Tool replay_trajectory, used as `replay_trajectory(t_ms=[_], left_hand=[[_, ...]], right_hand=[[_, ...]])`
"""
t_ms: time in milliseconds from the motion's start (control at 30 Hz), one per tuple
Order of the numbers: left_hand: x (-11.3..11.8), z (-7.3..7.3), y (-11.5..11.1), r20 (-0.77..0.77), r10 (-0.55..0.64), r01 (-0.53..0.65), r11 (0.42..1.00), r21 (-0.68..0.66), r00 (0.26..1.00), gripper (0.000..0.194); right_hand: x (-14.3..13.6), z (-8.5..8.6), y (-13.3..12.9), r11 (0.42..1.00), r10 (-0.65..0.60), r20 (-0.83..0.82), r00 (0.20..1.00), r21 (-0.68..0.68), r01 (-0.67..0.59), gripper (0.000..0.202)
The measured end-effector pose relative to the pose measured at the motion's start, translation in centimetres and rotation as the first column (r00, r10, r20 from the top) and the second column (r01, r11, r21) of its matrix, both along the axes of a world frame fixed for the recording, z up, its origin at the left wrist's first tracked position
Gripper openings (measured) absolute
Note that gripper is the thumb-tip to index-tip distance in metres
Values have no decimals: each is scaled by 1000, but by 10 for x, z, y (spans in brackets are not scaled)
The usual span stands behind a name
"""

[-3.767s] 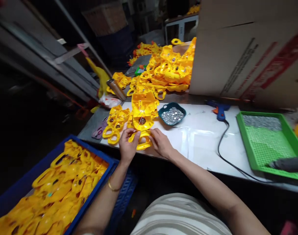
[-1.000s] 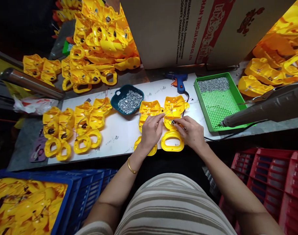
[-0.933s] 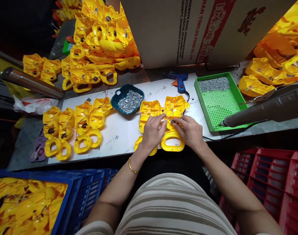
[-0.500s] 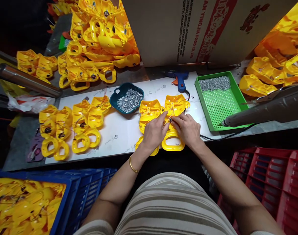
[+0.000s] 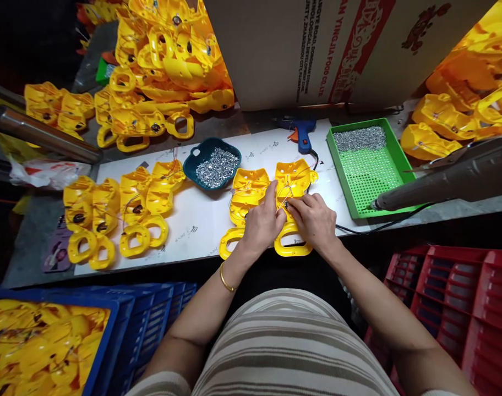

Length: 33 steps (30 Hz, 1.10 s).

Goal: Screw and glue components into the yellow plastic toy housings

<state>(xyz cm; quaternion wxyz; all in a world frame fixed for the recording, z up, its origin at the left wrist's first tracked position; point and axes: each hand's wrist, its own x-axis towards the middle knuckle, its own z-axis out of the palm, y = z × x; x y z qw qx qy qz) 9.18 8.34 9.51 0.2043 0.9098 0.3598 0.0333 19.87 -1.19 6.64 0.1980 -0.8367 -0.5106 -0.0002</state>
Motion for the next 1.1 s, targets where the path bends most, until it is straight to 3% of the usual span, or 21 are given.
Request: replay_trajectory(t_ms=[233,600,833,1100], left_hand=[[8,-6,7,71,-65,68,997,-31,995,73],[6,-7,6,205,28,13,981,-195,978,73],[7,-10,6,238,36,17,976,-215,970,70],[8,-12,6,258,-7,60,978,-198,966,70]], right_hand=[[12,-6,-4,997,76,-73,994,11,-76,26],[10,-1,-3,998,63,-51,997,26,-62,24],[7,-5,-4,997,35,-11,999,70,-34,23],[19,-11,-8,985,146,-116,982,115,-133,25]])
